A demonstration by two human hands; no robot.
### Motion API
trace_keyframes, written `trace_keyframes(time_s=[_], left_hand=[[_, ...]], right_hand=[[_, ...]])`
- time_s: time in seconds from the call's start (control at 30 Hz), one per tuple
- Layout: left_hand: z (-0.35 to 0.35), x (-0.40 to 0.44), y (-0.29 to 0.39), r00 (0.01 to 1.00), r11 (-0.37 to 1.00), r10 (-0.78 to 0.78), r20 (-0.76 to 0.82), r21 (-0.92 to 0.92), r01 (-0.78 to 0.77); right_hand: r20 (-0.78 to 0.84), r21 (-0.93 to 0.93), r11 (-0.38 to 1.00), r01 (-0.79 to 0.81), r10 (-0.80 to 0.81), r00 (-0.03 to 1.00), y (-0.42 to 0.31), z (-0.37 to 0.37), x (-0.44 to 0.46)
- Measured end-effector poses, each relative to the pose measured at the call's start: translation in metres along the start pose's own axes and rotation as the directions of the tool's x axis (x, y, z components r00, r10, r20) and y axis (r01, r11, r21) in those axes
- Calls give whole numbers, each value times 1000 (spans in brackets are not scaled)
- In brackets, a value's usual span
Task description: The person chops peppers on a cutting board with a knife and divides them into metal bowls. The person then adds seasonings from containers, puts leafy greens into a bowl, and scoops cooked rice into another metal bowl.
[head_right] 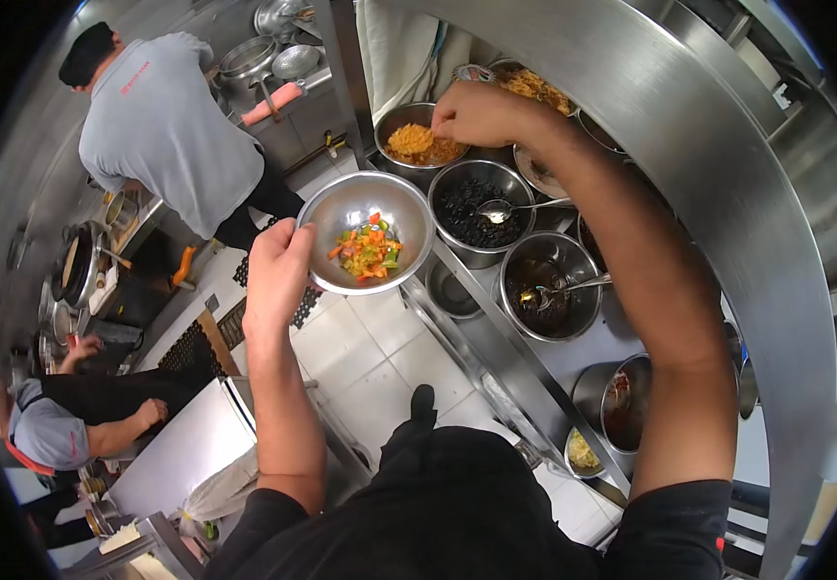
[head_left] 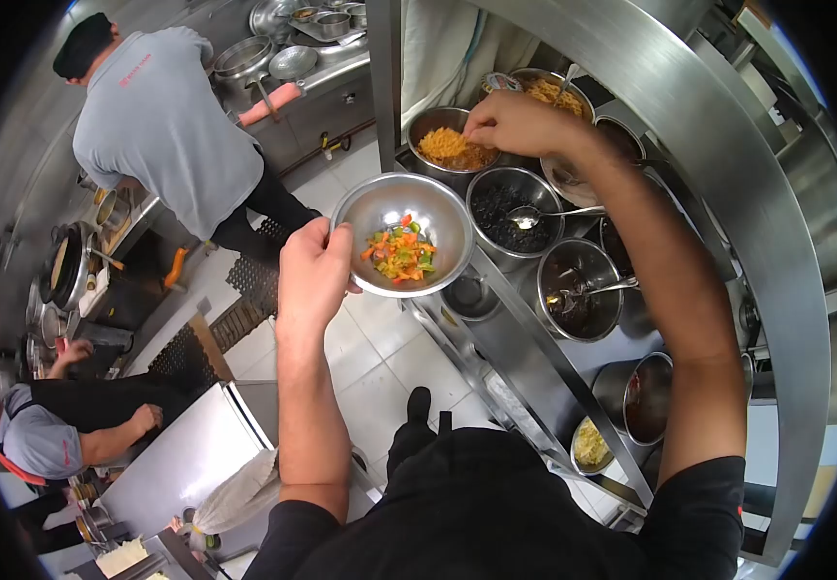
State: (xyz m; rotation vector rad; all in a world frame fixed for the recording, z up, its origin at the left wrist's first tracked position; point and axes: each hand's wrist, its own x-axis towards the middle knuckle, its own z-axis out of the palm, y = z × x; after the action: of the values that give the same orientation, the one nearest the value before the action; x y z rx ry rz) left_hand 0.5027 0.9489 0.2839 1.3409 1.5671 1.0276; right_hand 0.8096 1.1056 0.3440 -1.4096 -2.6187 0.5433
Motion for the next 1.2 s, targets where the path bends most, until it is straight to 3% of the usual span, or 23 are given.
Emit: trace_keyframes(time_s=[0.2, 0.27, 0.33, 0.43, 0.5, 0.57, 0.67, 0.77, 0.9, 1.0, 1.1, 1.2], left_hand=[[0, 3, 2, 1000, 1000, -4, 5, -6, 4], [-1, 5, 0, 1000, 1000, -7, 8, -14, 7], [-2, 4, 0, 1000, 1000, -14, 9, 3, 14], [0, 3, -3, 1000, 1000, -10, 15, -8, 10], [0, 0, -4, 1000, 1000, -15, 6, -13, 15], [0, -2, 1, 1000, 1000, -21, 1, 0, 21], [2, -1, 0, 999, 999, -26, -21, 28, 26], [1, -1, 6, 999, 995, -9, -49, 103, 14], [0, 3, 7, 997, 987, -16, -80, 158, 28], [1, 5, 6, 997, 986, -9, -74, 166, 21], [-2, 5, 3, 999, 992, -25, -48, 119, 31], [-3, 6, 0, 999, 996, -23, -29, 85, 26]], right_hand=[[-94, 48, 997, 59, -54, 994, -45, -15, -27], [-82, -24, 997, 78, -79, 993, -81, -9, -37], [-110, -171, 979, 113, -133, 985, -97, 0, -39], [-293, -376, 924, 71, -191, 937, -93, 6, -34], [-383, -365, 930, -43, -108, 918, -80, 5, -23], [-333, -569, 805, -171, -35, 942, -66, 4, -6], [-272, -743, 652, -152, -87, 958, -36, 25, 23], [-131, -699, 707, -104, 16, 991, -37, 39, 26], [71, -288, 956, -53, 76, 995, -44, 28, 16], [168, -12, 988, -156, 156, 973, -32, 24, 20], [134, 17, 1000, -12, 9, 991, -21, 8, 14], [106, 88, 991, -96, 87, 991, -21, -6, 0]])
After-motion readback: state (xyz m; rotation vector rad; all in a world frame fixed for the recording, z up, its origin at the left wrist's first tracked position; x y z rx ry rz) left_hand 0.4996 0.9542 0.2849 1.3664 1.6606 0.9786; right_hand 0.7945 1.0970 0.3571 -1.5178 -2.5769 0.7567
